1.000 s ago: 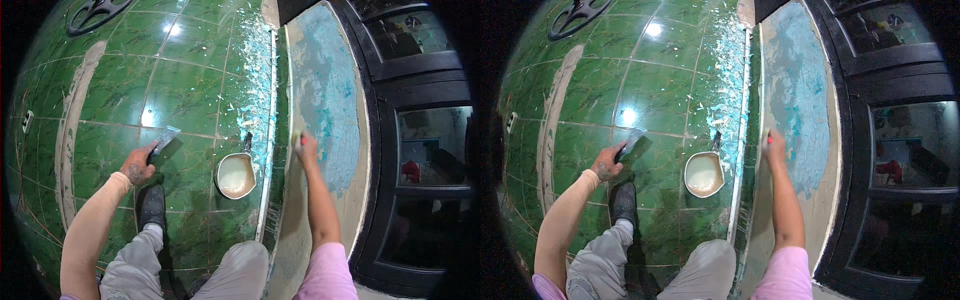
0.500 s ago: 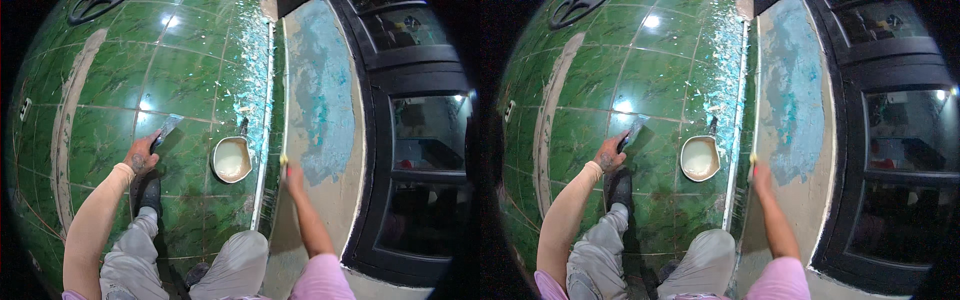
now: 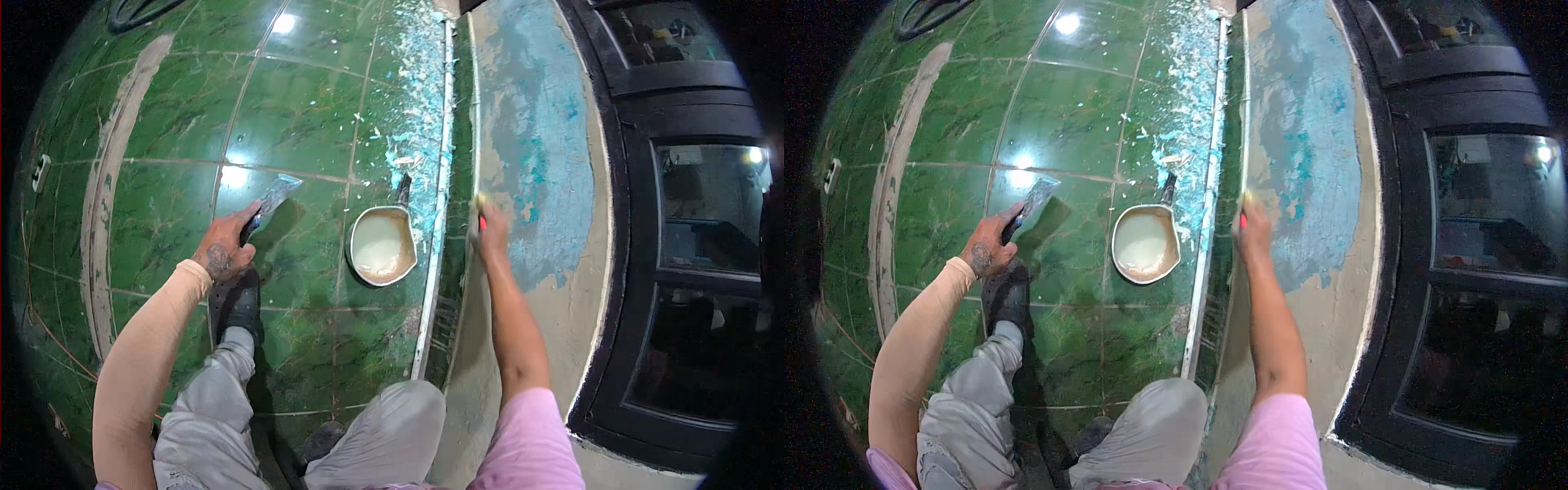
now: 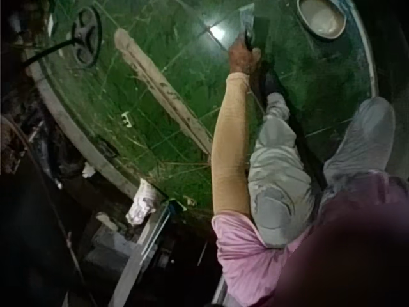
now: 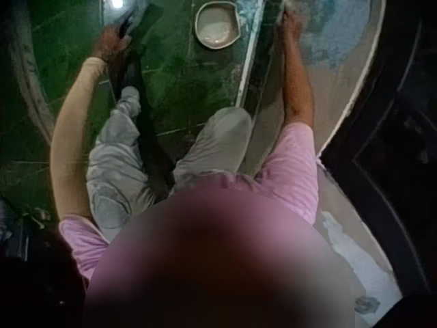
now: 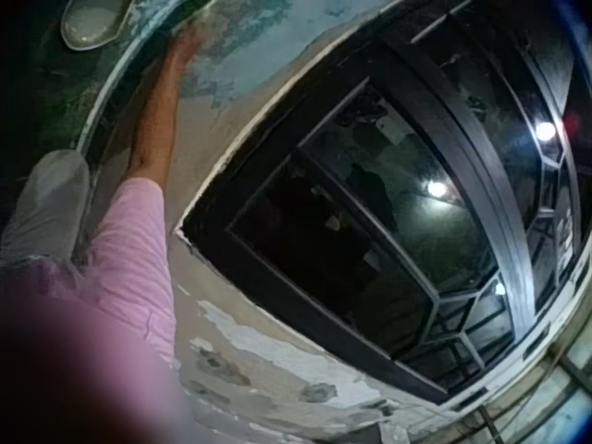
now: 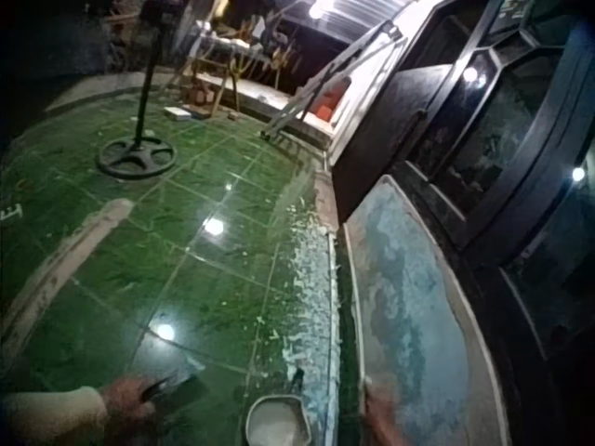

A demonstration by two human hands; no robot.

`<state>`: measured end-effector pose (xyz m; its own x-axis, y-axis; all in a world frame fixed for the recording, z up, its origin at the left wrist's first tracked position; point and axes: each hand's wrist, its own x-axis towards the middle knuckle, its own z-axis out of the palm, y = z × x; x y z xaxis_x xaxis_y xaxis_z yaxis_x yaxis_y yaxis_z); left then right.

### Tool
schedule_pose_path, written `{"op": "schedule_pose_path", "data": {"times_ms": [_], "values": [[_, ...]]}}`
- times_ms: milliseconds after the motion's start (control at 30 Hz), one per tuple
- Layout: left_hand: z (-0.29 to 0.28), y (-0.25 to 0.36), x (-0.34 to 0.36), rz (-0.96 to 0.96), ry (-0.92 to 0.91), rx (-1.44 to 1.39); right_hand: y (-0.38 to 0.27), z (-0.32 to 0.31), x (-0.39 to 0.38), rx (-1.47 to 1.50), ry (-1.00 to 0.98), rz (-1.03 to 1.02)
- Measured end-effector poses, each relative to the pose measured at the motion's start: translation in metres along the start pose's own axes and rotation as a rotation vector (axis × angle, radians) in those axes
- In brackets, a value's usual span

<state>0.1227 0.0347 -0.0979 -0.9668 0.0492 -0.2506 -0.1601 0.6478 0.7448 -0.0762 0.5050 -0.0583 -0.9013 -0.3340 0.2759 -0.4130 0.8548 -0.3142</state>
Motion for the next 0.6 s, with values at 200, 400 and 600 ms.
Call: {"op": "schedule_pose_path", "data": {"times_ms": [200,400,600], "values": [[0.0,-0.028,-0.024,-0.001,0.044,-0.003,-0.051,-0.045,-0.209,-0.307,-0.673,0.387],[-0.008,-0.027,-0.012,-0.017,0.084,0.029,0.024,0.014,0.013,-0.23,-0.206,0.107],[-0.025,-0.009,-0.019,0.027,0.073,-0.071,0.029,0.012,0.001,-0.021,-0.073,0.206]]}}
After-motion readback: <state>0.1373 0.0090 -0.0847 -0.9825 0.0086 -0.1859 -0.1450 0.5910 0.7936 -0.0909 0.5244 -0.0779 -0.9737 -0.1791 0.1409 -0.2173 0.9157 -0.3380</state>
